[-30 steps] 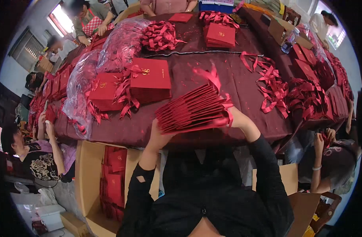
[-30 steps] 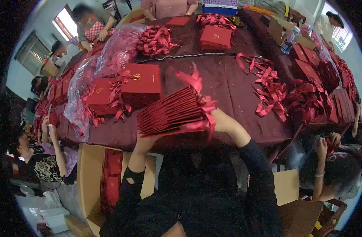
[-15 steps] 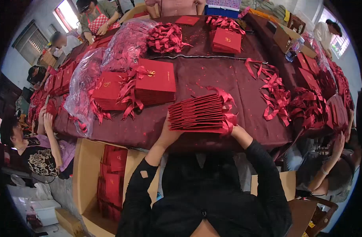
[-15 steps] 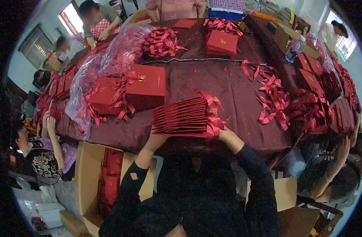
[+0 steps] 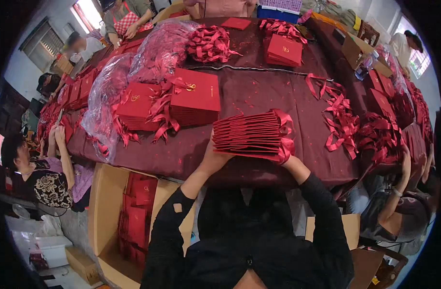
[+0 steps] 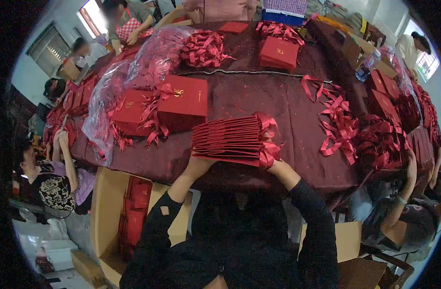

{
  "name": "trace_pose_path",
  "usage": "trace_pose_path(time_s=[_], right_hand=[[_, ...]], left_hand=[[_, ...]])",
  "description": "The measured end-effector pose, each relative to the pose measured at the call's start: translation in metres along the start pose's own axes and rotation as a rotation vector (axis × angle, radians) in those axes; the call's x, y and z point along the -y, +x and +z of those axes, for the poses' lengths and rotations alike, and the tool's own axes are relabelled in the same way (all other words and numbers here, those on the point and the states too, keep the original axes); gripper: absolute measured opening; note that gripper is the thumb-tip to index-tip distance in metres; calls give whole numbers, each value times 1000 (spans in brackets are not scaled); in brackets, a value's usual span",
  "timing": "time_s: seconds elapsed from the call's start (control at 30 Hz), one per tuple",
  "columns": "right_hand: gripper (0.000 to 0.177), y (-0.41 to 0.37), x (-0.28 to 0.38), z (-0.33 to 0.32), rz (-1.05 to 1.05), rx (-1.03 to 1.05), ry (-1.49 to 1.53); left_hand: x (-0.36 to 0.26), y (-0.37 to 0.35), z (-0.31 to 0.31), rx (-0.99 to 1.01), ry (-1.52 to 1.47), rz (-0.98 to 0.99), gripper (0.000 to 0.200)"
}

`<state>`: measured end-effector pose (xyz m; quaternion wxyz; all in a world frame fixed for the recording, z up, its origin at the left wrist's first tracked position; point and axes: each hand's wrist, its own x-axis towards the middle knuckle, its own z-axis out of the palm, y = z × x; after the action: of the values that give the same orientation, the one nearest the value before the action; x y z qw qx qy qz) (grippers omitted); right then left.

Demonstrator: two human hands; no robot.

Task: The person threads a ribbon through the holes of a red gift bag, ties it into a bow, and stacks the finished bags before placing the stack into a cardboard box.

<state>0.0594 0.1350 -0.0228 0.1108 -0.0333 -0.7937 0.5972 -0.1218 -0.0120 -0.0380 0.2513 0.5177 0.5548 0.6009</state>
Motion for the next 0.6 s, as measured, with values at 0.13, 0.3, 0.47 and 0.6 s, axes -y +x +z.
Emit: trace_pose_path(time_s=[0.13, 0.3, 0.47, 0.6], right_hand=[[40, -4, -19, -2, -62, 45, -164], [37, -25, -55, 7, -3, -56, 17], [37, -19, -36, 6, -296, 31, -759], [40, -8, -10, 14, -115, -61, -196]], left_hand=[[7, 0, -7, 62, 336, 116, 61], [-8, -10, -2, -3, 28, 52, 66], [-2, -13, -7, 41, 192, 22, 68], [-2, -11, -9, 64, -27, -89, 79]])
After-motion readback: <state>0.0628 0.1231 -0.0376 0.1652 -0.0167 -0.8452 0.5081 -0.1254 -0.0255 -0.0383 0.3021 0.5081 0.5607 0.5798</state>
